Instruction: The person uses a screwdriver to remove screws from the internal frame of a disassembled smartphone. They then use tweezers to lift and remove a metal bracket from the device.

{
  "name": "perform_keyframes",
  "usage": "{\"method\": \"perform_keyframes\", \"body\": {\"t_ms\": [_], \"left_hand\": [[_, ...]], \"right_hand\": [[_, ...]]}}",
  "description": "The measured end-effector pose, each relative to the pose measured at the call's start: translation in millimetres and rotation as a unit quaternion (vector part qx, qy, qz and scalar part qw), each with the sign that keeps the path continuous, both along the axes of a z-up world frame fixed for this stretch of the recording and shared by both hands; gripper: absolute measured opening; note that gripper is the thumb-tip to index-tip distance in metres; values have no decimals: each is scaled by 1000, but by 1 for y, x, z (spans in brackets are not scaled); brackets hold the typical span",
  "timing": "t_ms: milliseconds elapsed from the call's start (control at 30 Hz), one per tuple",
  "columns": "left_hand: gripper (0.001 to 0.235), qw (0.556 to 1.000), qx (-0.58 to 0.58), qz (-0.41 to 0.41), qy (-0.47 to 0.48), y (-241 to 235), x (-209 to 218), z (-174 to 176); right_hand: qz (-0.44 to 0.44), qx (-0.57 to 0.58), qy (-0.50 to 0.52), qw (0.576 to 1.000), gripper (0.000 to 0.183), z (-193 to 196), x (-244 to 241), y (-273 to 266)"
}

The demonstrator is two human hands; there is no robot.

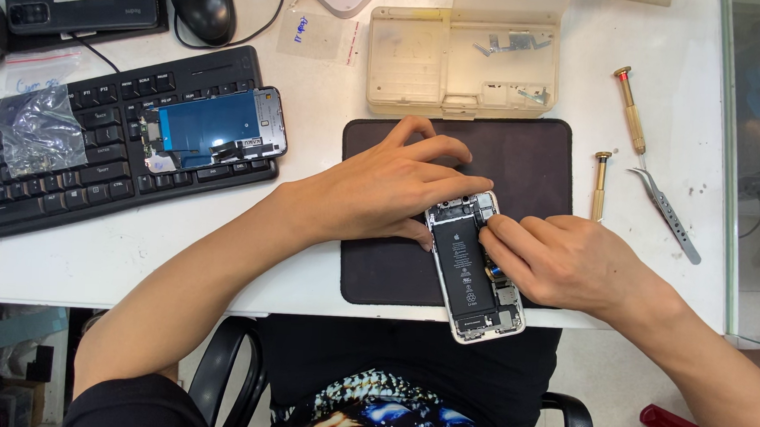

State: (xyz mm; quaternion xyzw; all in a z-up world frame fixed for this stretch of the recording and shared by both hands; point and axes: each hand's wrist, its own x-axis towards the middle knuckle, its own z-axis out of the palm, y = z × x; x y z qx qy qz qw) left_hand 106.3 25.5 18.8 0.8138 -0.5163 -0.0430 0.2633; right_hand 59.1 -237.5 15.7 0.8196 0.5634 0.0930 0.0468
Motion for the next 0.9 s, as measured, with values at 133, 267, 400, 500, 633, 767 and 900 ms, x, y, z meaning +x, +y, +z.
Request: {"method": "perform_keyframes", "body": {"t_ms": [133,267,400,500,633,767,900], "left_hand": [[87,1000,12,10,-1,0,-1,0],[88,1000,14,13,-7,0,-1,-1],[87,1000,-2,-19,6,2,-4,0],[83,1000,-10,-24,-14,-2,-8,1],[87,999,-7,-16,-40,-4,-11,1],[88,999,-8,-16,-34,-4,-10,2],[93,1000,0,-13,-10,-5,-10,0]], "right_hand": [[-6,52,25,998,31,0,1,-4],[-38,179,92,979,26,-3,8,-11],[-83,261,172,946,19,-11,12,-13],[-93,243,182,948,20,-11,12,-16],[-98,214,193,953,18,-7,11,-17],[-107,196,200,954,18,-2,13,-12],[-101,156,185,965,18,2,14,-9]]}}
